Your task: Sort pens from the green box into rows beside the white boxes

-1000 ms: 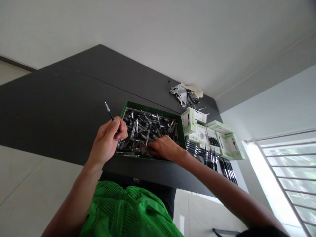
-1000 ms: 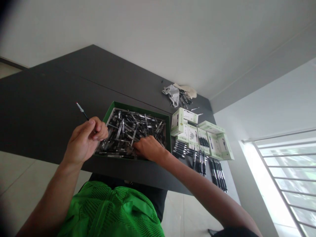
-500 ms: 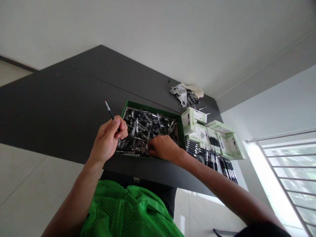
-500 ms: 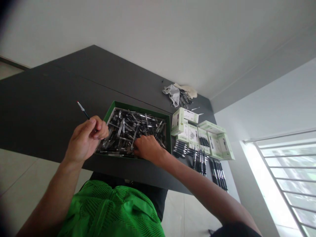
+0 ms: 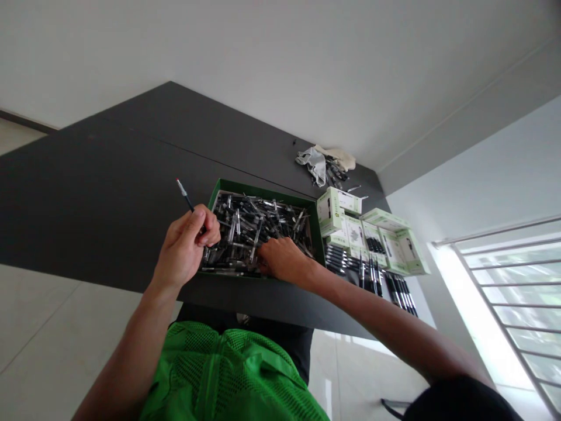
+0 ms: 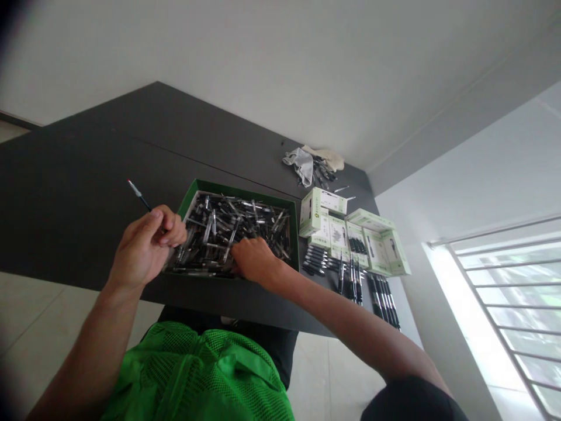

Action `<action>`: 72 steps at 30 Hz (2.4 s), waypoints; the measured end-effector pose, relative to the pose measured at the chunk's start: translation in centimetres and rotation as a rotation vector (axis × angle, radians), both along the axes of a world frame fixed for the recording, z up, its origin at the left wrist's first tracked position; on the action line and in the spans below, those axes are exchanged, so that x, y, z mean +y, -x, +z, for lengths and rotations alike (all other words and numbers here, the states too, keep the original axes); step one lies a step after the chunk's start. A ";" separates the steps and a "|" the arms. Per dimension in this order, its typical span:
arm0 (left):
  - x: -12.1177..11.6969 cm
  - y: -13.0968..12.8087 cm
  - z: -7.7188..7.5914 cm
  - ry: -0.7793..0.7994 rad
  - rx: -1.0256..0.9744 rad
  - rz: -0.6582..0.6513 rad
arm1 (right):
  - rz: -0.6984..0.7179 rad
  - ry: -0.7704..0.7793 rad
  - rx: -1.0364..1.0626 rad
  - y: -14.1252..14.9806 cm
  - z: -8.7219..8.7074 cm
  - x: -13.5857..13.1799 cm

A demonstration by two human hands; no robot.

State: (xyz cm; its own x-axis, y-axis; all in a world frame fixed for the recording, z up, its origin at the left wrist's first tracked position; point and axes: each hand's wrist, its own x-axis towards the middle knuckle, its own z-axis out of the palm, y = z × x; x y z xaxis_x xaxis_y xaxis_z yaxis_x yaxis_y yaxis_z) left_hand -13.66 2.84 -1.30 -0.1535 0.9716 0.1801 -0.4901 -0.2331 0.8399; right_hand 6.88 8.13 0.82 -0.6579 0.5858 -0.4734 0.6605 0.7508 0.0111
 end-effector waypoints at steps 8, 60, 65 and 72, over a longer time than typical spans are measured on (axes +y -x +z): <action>0.1 0.0 -0.1 -0.004 0.029 0.008 | -0.329 0.164 0.578 -6.5 3.8 1.7; -2.8 -9.2 3.5 0.052 0.634 -0.307 | -0.208 -0.375 1.078 -9.8 5.2 -7.3; -3.2 -9.2 3.3 0.029 0.713 -0.254 | -0.191 -0.427 0.980 -9.7 4.5 -7.7; -3.8 -9.8 3.4 -0.033 0.897 -0.189 | -0.288 -0.353 1.155 -9.4 3.0 -8.2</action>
State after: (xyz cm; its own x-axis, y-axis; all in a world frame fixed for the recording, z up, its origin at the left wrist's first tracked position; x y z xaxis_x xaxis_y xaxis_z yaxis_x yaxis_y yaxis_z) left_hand -3.82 -0.95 2.08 0.2187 0.9584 0.1833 0.3096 -0.2463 0.9184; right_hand 16.31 -0.05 3.85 -0.4103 0.7557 0.5104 0.5581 0.6507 -0.5148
